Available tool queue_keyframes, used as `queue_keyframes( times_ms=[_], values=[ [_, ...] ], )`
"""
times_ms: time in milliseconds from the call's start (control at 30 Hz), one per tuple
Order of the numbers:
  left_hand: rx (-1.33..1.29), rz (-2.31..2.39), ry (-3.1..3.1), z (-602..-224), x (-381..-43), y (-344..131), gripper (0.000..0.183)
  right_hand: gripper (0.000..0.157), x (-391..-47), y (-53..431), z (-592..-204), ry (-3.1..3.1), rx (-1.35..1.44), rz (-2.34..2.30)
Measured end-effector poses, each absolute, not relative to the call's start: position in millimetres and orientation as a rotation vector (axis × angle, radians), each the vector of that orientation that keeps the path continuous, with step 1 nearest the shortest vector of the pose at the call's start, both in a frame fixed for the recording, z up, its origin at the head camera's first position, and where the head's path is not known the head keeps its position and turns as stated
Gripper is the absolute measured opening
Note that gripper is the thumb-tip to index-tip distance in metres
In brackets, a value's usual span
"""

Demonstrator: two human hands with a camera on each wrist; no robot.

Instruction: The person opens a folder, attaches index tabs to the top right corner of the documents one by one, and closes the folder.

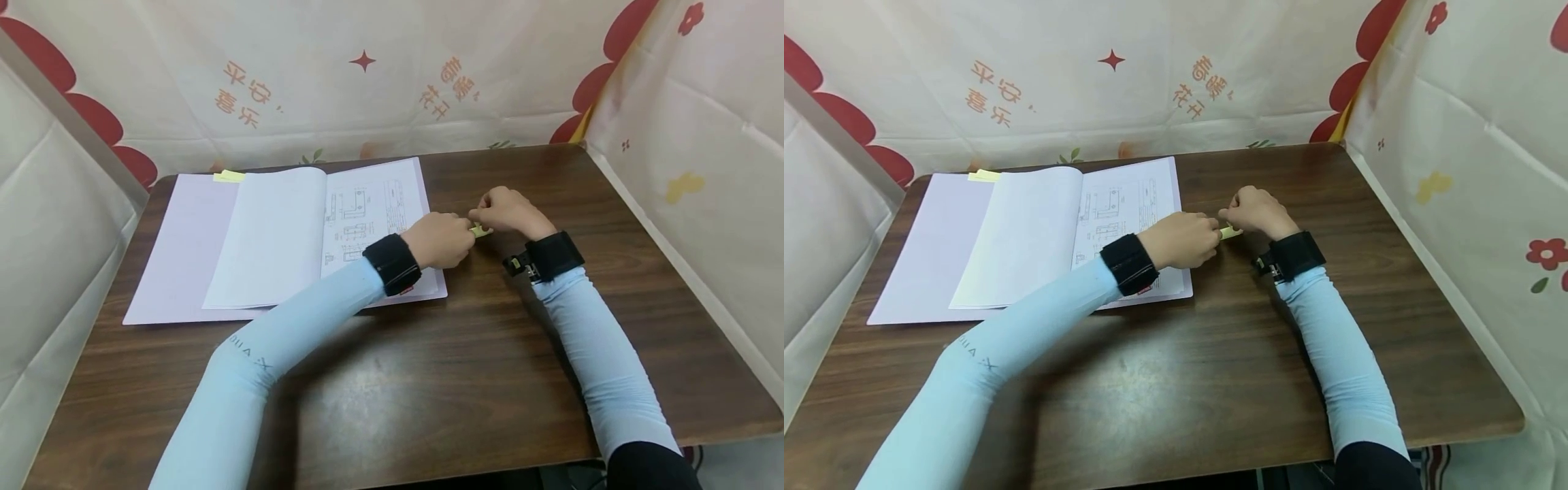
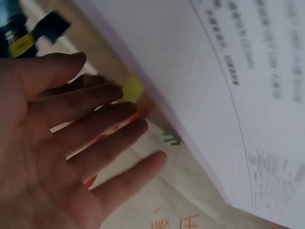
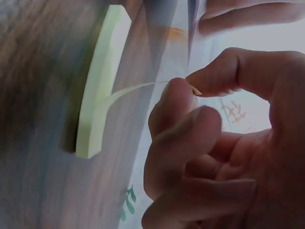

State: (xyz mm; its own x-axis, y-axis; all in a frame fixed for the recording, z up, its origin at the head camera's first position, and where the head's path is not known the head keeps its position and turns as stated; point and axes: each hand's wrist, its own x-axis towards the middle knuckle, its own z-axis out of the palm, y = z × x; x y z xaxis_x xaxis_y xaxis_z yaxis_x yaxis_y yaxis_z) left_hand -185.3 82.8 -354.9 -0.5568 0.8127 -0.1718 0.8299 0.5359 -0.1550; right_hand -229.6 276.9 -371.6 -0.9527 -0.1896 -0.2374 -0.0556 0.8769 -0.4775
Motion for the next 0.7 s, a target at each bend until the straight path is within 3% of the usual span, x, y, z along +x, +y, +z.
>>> queue_keyframes(
  times_ms=[300, 500, 700],
  values=[
    [1.391, -0.430, 2.570, -372.1, -193.5, 101.0, 0.027, 0.028, -227.7, 279.6, -364.2, 2.809, -0.129, -0.752],
    [1.385, -0.391, 2.587, -378.2, -197.3, 102.8, 0.025, 0.014, -228.7, 281.9, -368.2, 2.851, -0.099, -0.869],
    [1.332, -0.349, 2.568, -377.8, -199.5, 103.6, 0.030, 0.019, -230.3, 283.0, -374.7, 2.814, -0.150, -0.821]
  ],
)
